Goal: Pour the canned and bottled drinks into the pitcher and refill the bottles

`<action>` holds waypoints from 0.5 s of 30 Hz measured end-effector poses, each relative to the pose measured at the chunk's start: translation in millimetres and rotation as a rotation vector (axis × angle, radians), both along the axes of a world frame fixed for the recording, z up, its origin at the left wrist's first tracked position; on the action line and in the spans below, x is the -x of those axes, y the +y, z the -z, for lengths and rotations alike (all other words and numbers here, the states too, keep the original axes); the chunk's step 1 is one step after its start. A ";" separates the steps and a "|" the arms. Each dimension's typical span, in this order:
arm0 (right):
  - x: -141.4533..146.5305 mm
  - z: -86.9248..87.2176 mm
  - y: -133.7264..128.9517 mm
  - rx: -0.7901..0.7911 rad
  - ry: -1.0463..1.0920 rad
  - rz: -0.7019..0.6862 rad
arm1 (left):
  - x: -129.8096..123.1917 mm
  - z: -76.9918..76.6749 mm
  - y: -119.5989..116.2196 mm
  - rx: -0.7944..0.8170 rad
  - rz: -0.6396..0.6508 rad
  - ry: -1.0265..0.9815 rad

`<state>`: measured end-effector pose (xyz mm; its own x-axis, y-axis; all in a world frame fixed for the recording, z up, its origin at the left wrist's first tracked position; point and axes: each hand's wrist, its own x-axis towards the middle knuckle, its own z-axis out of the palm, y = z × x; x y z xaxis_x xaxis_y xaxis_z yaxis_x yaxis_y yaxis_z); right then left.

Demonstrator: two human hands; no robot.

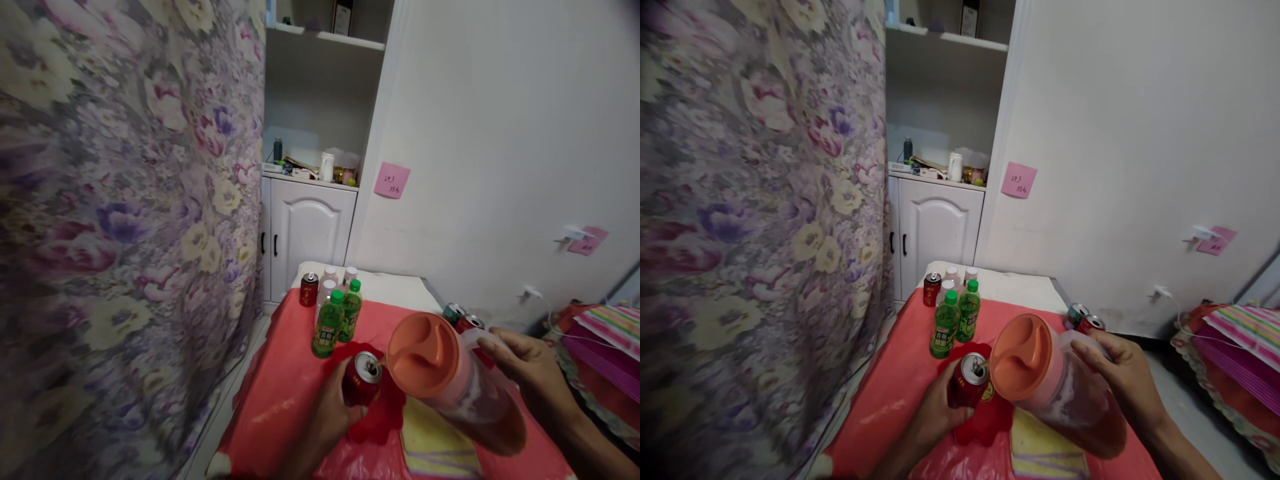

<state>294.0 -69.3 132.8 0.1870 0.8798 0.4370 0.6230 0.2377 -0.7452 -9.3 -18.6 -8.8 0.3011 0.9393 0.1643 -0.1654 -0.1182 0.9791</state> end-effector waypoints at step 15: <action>0.2 -1.1 -1.2 -0.002 -0.001 0.019 | 0.6 10.6 4.0 0.005 0.014 0.011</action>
<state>293.8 -70.5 134.0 0.2032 0.8753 0.4389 0.6281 0.2274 -0.7442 -9.9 -14.6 -19.3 0.3161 0.9358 0.1561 -0.1560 -0.1111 0.9815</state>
